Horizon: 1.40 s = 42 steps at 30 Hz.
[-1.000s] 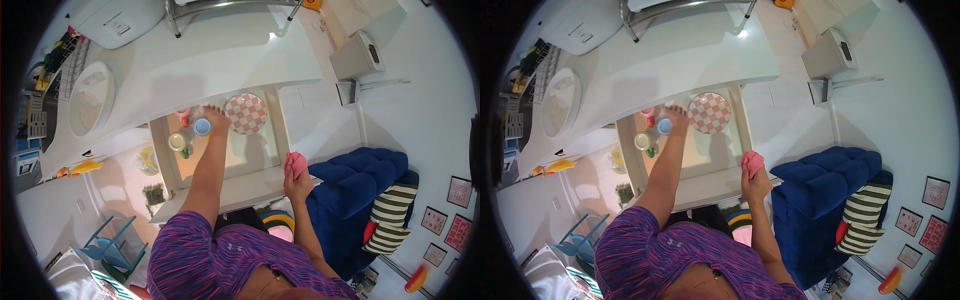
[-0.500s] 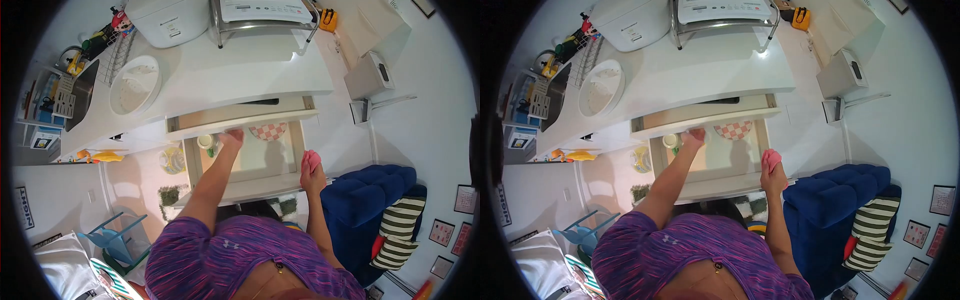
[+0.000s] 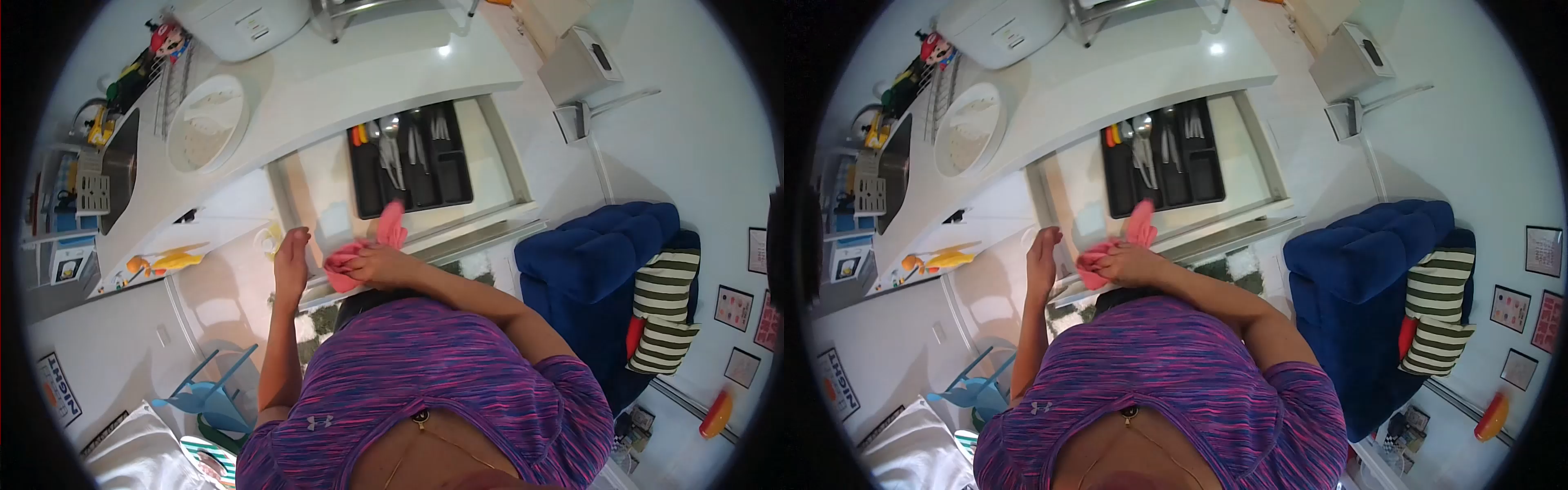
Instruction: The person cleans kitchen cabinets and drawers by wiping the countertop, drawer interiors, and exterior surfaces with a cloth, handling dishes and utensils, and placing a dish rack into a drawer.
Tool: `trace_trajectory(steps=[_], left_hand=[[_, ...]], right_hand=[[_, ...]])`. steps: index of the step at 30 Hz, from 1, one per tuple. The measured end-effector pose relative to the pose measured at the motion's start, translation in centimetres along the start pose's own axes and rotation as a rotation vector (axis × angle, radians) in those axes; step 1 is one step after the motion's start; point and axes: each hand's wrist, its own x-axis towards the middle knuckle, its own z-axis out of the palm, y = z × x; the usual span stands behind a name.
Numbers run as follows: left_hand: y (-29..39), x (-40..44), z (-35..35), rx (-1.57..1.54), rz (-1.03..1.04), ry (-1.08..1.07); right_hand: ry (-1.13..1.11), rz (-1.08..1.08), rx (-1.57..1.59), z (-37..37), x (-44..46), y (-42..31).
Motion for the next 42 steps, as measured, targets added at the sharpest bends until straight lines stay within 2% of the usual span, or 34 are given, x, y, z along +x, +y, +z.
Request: trace_trajectory(steps=[1,2,3,4,6,8,9,10,13,15,16,18,21,23,25,27,28,29,31,33,35,37,39,41,42], left_hand=[[-0.3,-0.3,-0.9,0.002,-0.012,0.007],[-0.4,-0.7,-1.6,0.181,0.132,-0.042],[-0.6,-0.9,-2.1,0.355,0.276,-0.09],[-1.1,-1.1,-2.5,0.331,0.309,-0.077],[-2.3,-1.2,-3.1,0.277,0.285,-0.072],[-3.3,-0.5,-2.7,0.224,0.279,-0.074],[-3.6,0.3,-1.9,0.14,0.233,-0.111],[-3.8,1.2,-0.7,0.056,0.19,-0.15],[-3.8,4.4,5.6,0.143,0.15,-0.261],[-3.2,5.4,9.5,0.204,0.119,-0.291],[-2.4,5.6,10.9,0.268,0.104,-0.251],[-2.5,6.5,12.1,0.332,0.107,-0.205],[-3.4,7.3,12.0,0.331,0.188,-0.231],[-2.6,6.9,10.4,0.149,0.025,-0.197],[-2.2,6.1,8.4,0.036,0.11,-0.119],[-2.5,5.8,6.5,-0.015,0.045,-0.158],[-1.2,5.0,4.9,0.051,0.038,-0.164],[-0.4,3.9,3.5,0.118,0.029,-0.171],[-3.0,2.5,2.0,0.126,0.088,-0.146],[-5.4,0.2,0.5,-0.2,-0.092,-0.174],[-0.1,-3.6,-1.7,-0.129,-0.251,-0.169],[-3.1,-6.0,-2.8,-0.202,-0.271,-0.107],[-2.8,-8.8,-3.1,-0.415,-0.308,-0.024],[-3.9,-11.4,-3.8,-0.414,-0.356,0.03],[-4.4,-12.3,-4.1,-0.414,-0.393,0.077]], right_hand=[[-0.002,-0.047,0.12,1.5,0.5,-0.4],[-0.33,0.146,0.01,1.3,-0.3,0.1],[-0.325,0.209,-0.024,0.2,-1.5,-0.2],[-0.322,0.274,-0.062,-1.3,-2.6,-0.5],[-0.205,0.432,-0.137,-4.1,-4.4,-1.3],[-0.33,0.724,-0.229,-7.4,-5.2,-2.2],[-0.302,0.727,-0.285,-8.7,-6.1,-2.1],[-0.257,0.854,-0.222,-10.2,-7.1,-2.1],[0.158,1.095,-0.127,-14.7,-5.4,-5.4],[0.467,1.02,-0.215,-15.5,-6.1,-5.2],[0.477,1.013,-0.226,-16.0,-6.2,-5.1],[0.7,1.071,-0.225,-16.8,-6.6,-4.9],[0.775,1.053,-0.249,-17.7,-7.7,-4.1],[0.776,1.052,-0.194,-18.0,-9.1,-2.5],[0.764,1.05,-0.135,-18.0,-10.0,-0.7],[0.781,0.938,-0.293,-17.8,-9.8,1.4],[0.722,1.053,-0.316,-18.0,-9.7,2.6],[0.728,1.049,-0.309,-18.0,-10.1,4.2],[0.348,1.05,-0.355,-16.9,-11.5,8.3],[-0.199,1.25,-0.38,-13.6,-12.3,12.6],[-0.185,1.022,-0.839,-7.7,-11.7,13.0],[-0.184,0.866,-0.535,-2.0,-11.0,16.2],[-0.209,0.258,-0.388,-4.1,-7.5,10.6],[-0.244,0.196,-0.457,-5.7,-6.5,10.4],[-0.207,0.333,-0.415,-7.2,-6.1,12.2]])
